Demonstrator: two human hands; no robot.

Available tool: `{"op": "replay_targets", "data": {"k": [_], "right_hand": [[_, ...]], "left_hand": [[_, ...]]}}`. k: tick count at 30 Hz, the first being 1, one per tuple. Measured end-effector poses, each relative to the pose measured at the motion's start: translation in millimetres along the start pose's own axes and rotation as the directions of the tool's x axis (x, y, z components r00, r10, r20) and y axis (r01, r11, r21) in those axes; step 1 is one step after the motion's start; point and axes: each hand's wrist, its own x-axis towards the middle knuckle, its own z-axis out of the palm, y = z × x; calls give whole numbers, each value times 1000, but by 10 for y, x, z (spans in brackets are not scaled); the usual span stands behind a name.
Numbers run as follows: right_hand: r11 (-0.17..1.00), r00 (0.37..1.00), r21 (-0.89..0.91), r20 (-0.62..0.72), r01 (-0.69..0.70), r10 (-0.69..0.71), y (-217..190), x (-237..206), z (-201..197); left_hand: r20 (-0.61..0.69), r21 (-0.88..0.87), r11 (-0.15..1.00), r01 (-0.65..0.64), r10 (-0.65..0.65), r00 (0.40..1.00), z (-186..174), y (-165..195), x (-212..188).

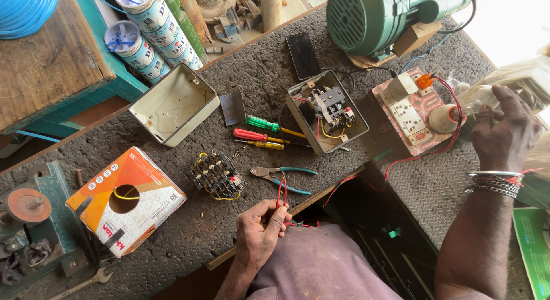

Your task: The person strips and twists yellow wires, then uses a screwdriver to connect them to terminals on a black electrical component. They also handle red wires and a light bulb, testing the bulb by connecting it to a power source.

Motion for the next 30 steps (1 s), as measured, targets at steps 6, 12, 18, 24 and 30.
{"op": "replay_targets", "data": {"k": [6,12,18,24,30], "right_hand": [[997,999,67,-10,-33,34,-90,-34,-41],[999,999,33,7,35,-36,196,-59,117],[999,999,42,12,29,-29,361,-78,152],[998,998,25,-29,55,-54,435,-178,108],[995,995,-42,-38,85,-87,188,-117,-23]], "left_hand": [[-3,26,1000,7,-7,1000,3,0,9],[2,21,1000,-8,8,1000,3,-15,-11],[8,25,999,-21,21,1000,23,-6,-16],[-2,11,1000,-6,6,1000,15,7,-51],[6,-7,1000,20,-20,1000,51,9,-51]]}}
